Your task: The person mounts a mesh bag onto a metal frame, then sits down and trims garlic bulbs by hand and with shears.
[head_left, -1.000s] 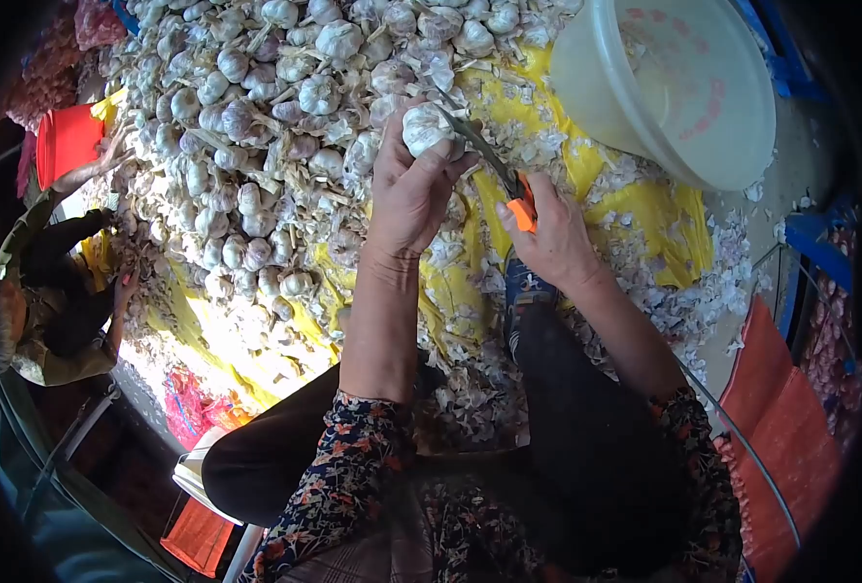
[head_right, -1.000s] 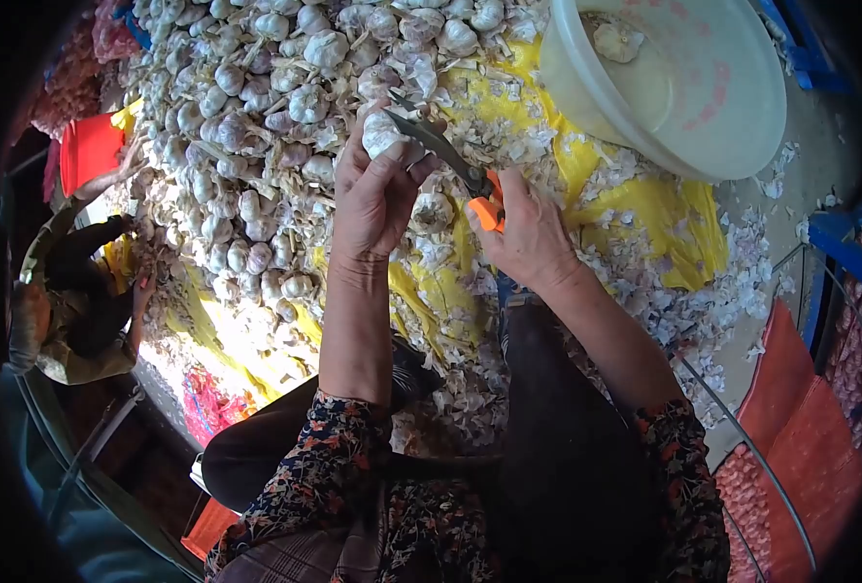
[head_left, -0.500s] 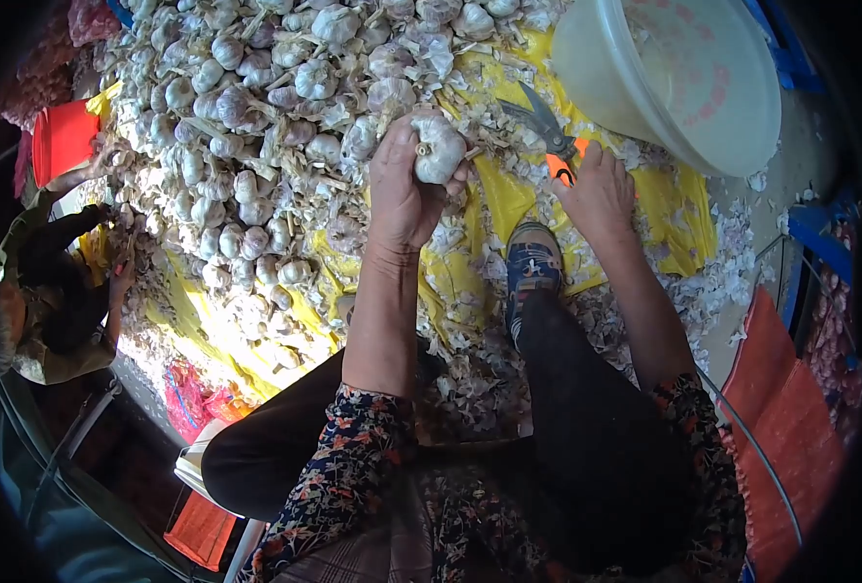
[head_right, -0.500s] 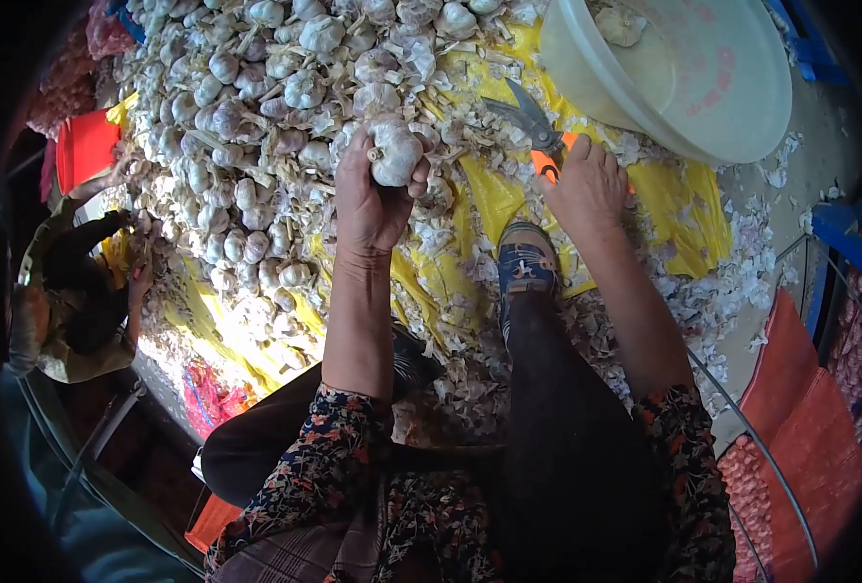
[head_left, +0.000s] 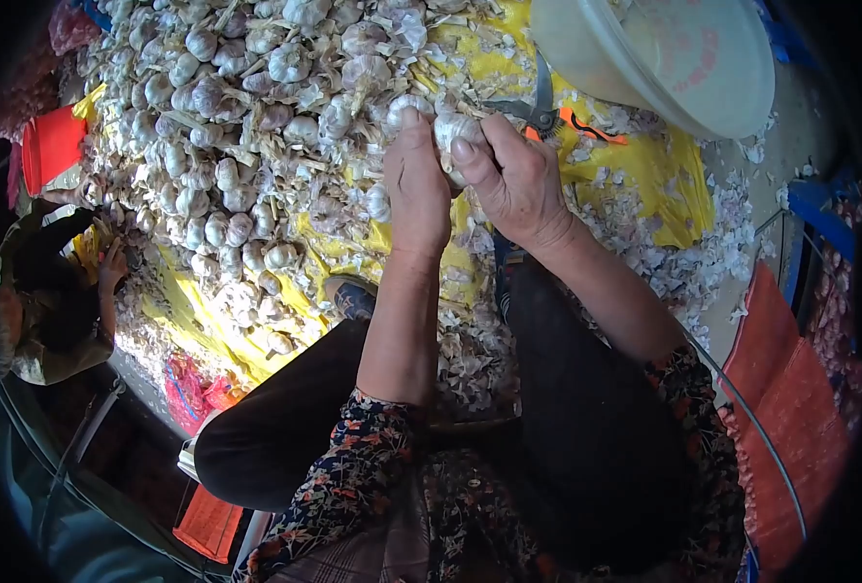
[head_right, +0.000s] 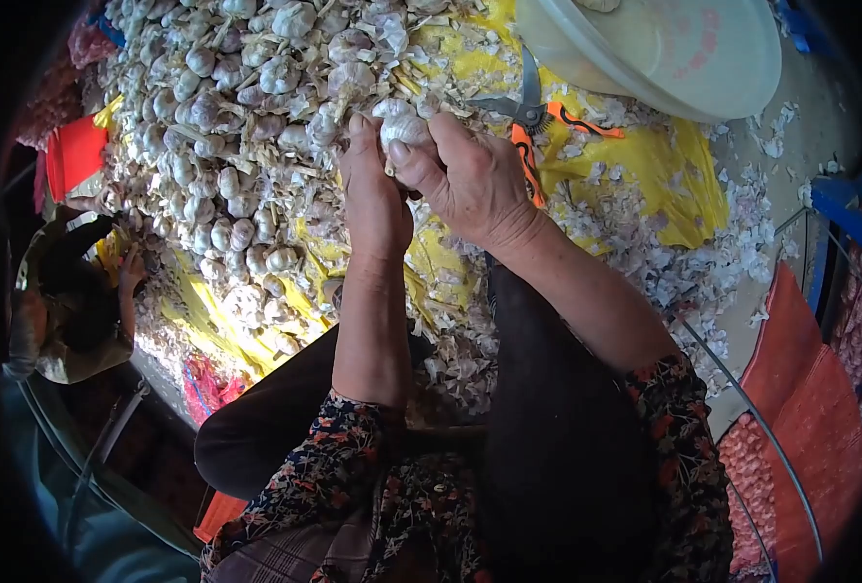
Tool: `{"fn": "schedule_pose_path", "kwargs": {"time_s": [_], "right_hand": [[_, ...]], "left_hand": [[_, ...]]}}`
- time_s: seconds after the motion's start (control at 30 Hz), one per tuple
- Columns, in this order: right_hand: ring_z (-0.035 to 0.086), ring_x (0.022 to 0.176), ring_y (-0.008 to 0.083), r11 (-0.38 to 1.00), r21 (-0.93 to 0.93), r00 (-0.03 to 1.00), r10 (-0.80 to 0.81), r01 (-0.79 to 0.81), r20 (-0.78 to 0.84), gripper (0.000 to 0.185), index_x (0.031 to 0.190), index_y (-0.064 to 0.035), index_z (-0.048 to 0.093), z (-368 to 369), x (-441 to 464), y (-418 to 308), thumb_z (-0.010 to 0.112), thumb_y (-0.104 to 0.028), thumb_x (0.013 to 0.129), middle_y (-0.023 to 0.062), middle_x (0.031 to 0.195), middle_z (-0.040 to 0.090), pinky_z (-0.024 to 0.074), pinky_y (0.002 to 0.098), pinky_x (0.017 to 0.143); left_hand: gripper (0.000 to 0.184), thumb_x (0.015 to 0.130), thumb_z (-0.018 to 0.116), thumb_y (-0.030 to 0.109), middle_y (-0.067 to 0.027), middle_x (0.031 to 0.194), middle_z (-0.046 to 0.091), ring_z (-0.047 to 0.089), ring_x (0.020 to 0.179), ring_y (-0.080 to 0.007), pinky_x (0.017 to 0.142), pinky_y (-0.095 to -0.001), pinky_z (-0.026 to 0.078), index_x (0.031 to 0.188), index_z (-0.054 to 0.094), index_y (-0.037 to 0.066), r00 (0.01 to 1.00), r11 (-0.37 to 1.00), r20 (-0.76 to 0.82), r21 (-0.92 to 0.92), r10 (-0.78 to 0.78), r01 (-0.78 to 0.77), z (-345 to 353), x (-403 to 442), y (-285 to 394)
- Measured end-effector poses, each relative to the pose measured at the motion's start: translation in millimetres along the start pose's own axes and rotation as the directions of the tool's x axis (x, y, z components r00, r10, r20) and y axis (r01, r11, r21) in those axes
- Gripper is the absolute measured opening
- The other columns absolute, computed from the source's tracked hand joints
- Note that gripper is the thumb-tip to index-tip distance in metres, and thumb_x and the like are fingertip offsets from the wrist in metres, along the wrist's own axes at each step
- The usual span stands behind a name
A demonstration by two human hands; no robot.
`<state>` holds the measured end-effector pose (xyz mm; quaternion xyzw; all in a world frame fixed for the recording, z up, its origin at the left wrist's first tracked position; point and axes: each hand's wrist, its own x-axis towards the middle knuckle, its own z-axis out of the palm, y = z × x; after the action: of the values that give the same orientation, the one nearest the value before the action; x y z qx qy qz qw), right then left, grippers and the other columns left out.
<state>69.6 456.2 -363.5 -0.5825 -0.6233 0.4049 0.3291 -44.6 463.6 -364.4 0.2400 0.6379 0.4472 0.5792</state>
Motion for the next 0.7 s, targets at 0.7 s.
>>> {"fn": "schedule_pose_path", "kwargs": {"time_s": [0.7], "right_hand": [[0.058,0.05,0.0315,0.997,0.08,0.977,0.036,-0.019,-0.209,0.032,0.068,-0.0027,0.051,-15.8,-19.1,1.6,0.056,-0.026,0.089,0.014,0.054,0.052,0.0431,0.0385,0.045]], "left_hand": [[0.032,0.097,0.043,0.038,0.0005,0.073,0.055,0.052,0.06,-0.0096,0.047,-0.0251,0.038,0.094,0.056,0.009,0.945,0.993,0.306,0.018,-0.116,0.116,7.0,-14.8,-13.2]]}}
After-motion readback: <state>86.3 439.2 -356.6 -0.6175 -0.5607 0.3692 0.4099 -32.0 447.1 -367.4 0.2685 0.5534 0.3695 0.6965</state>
